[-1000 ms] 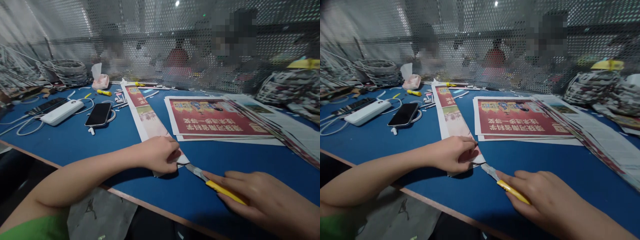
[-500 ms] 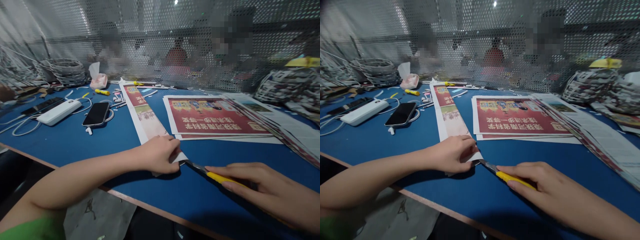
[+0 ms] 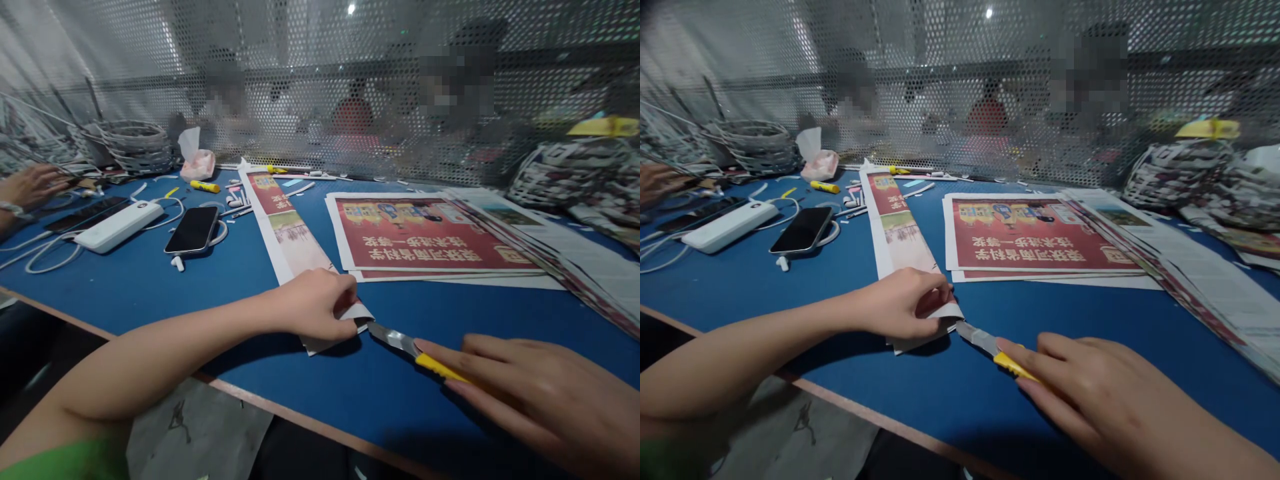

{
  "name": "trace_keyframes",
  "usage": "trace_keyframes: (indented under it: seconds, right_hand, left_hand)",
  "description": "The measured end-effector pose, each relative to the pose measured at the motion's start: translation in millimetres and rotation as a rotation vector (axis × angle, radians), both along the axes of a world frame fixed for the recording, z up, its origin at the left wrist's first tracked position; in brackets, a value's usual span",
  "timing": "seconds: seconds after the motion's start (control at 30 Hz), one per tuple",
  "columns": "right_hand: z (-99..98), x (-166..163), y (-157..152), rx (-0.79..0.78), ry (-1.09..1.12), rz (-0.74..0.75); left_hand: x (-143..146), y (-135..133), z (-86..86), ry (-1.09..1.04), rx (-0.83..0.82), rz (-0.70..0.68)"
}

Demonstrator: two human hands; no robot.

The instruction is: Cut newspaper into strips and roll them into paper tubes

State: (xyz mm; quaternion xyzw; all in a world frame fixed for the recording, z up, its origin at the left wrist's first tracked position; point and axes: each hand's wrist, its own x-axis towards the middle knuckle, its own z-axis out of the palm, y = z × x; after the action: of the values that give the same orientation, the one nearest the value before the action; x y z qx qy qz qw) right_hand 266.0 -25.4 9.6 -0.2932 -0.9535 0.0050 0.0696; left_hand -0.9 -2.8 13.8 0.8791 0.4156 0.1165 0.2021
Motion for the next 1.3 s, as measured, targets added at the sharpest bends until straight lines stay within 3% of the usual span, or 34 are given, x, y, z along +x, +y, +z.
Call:
trace_keyframes:
  seconds: [0.67, 0.87, 1.03, 1.3]
  right_hand:
    - [-5.6, 5.2, 5.4, 0.000, -0.032, -0.011]
    - [-17.0, 10.3, 7.0, 0.051, -0.070, -0.032]
    - [-26.6, 17.9, 12.8, 0.179, -0.060, 0.017]
    - [-28.8, 12.8, 13.4, 0.220, -0.038, 0.081]
  left_hand:
    - [1.2, 0.6, -5.4, -0.022, 0.078, -0.053]
    - [0.8, 1.0, -4.4, 0.016, 0.082, -0.080]
    - [2.4, -0.6, -5.9, 0.120, 0.214, -0.081]
    - [8.6, -8.6, -15.6, 0.333, 0.398, -0.124]
